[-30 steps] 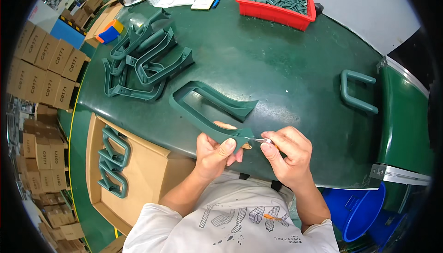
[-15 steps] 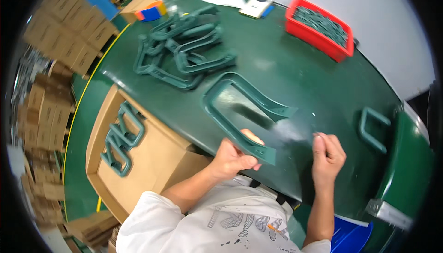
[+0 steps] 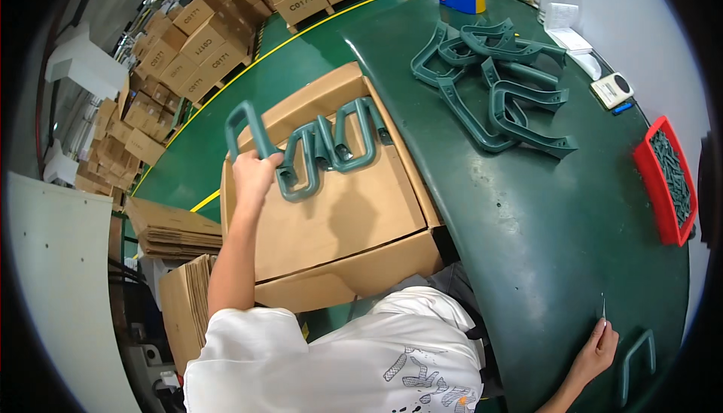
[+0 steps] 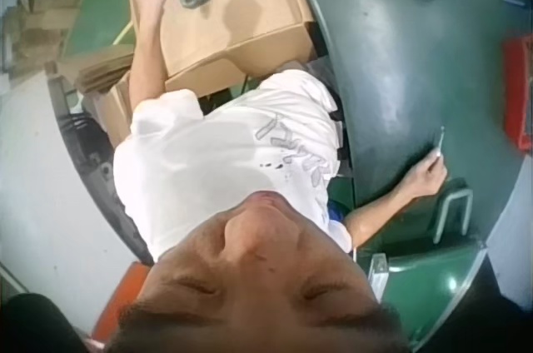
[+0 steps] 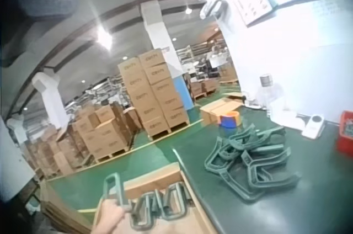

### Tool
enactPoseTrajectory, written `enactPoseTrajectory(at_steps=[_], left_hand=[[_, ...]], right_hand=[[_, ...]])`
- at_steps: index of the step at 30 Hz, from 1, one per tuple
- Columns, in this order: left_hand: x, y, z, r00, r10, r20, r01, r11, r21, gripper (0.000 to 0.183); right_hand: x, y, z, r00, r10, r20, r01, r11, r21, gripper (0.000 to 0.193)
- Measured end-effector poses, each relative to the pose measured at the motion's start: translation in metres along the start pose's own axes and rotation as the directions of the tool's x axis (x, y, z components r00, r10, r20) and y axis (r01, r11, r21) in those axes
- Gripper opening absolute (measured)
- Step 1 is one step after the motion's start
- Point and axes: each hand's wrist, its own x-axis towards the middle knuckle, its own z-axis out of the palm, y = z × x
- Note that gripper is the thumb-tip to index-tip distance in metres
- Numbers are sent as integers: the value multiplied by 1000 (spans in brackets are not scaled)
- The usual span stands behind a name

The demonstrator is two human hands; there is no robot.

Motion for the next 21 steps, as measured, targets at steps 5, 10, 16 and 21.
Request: enactPoseTrajectory(at_steps=[5,10,16,21], left_hand=[[39,-99,-2,977,-214,-6,197,885,422,33],[42,-140,28,960,-262,102,198,887,417,29],[39,-138,37,986,-13,-165,72,931,359,36],[14,-95,52,810,-57,583,-99,967,233,16]], right_hand=[[3,3,-2,1000,22,22,-21,999,-28,28],[2,7,-1,1000,8,6,-8,1000,-5,28],[-1,0,0,1000,1,8,-1,1000,-1,27],[-3,7,2,999,-13,-34,14,1000,19,21]])
